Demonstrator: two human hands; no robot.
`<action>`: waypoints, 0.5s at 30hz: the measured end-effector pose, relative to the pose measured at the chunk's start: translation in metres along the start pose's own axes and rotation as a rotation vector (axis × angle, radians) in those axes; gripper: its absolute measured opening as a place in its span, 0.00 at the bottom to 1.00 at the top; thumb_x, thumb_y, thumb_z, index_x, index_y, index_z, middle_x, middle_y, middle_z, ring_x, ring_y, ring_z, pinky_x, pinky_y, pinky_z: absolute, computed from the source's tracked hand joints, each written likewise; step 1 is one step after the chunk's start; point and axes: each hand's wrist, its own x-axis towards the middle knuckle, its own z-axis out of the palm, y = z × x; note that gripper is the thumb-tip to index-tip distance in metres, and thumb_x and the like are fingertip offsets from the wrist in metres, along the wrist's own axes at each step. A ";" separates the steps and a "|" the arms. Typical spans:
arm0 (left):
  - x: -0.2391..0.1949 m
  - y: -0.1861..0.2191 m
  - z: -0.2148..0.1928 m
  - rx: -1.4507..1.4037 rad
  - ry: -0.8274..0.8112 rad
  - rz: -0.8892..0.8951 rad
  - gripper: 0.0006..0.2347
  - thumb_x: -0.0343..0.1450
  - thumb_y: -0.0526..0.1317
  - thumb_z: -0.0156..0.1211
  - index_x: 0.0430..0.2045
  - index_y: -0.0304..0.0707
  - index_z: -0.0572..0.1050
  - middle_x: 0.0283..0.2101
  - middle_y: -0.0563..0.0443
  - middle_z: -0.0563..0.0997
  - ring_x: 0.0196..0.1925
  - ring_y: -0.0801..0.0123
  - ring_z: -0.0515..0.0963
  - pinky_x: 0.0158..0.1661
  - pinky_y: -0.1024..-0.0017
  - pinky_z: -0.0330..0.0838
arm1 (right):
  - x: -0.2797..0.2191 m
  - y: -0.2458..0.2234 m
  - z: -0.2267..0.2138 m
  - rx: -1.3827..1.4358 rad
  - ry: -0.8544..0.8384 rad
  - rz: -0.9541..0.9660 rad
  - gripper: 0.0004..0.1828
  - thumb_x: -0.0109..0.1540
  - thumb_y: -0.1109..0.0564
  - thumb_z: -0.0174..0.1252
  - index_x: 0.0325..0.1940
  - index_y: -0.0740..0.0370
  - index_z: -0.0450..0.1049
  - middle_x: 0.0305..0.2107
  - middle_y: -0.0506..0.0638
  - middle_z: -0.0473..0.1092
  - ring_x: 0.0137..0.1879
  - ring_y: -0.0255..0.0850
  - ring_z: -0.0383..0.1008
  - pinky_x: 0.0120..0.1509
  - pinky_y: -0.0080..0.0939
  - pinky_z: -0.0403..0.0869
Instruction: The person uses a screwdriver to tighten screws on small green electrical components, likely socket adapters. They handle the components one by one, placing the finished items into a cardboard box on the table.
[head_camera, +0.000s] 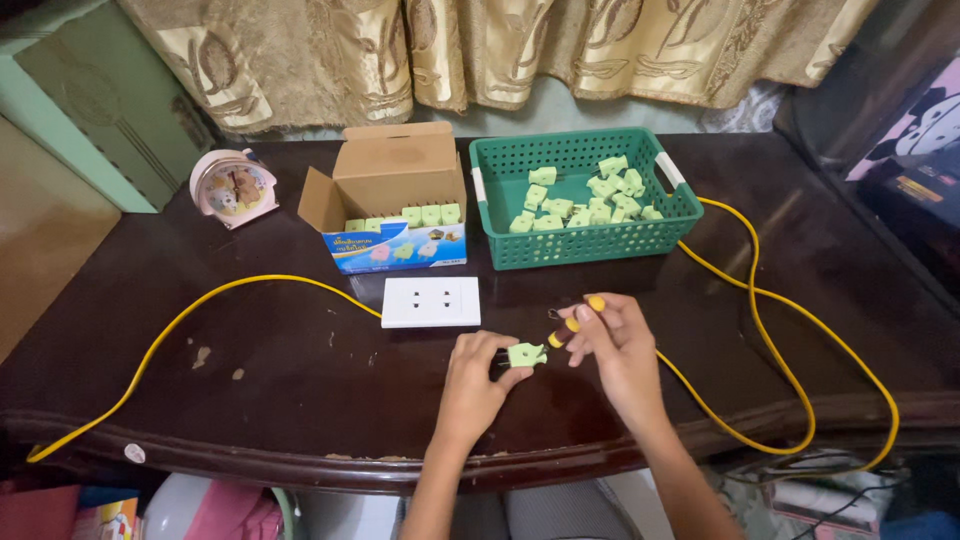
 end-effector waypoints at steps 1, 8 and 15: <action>0.000 0.000 0.000 0.000 0.000 0.001 0.17 0.72 0.47 0.79 0.52 0.45 0.84 0.51 0.54 0.86 0.58 0.57 0.77 0.59 0.61 0.72 | 0.000 0.003 0.003 0.000 0.000 0.000 0.13 0.74 0.55 0.59 0.57 0.66 0.72 0.45 0.67 0.85 0.30 0.41 0.80 0.31 0.40 0.80; 0.001 0.005 -0.007 -0.063 -0.009 -0.042 0.18 0.68 0.44 0.83 0.50 0.43 0.85 0.48 0.53 0.86 0.61 0.53 0.80 0.65 0.55 0.72 | 0.006 0.027 0.008 -0.144 -0.051 -0.129 0.16 0.76 0.60 0.56 0.63 0.74 0.66 0.42 0.66 0.82 0.32 0.44 0.80 0.32 0.42 0.85; 0.001 0.004 -0.005 -0.065 -0.020 -0.061 0.17 0.68 0.43 0.83 0.49 0.45 0.85 0.48 0.56 0.86 0.62 0.55 0.80 0.67 0.55 0.71 | 0.010 0.013 0.005 -0.226 -0.174 -0.202 0.14 0.75 0.63 0.57 0.63 0.73 0.70 0.45 0.65 0.84 0.31 0.44 0.82 0.31 0.43 0.87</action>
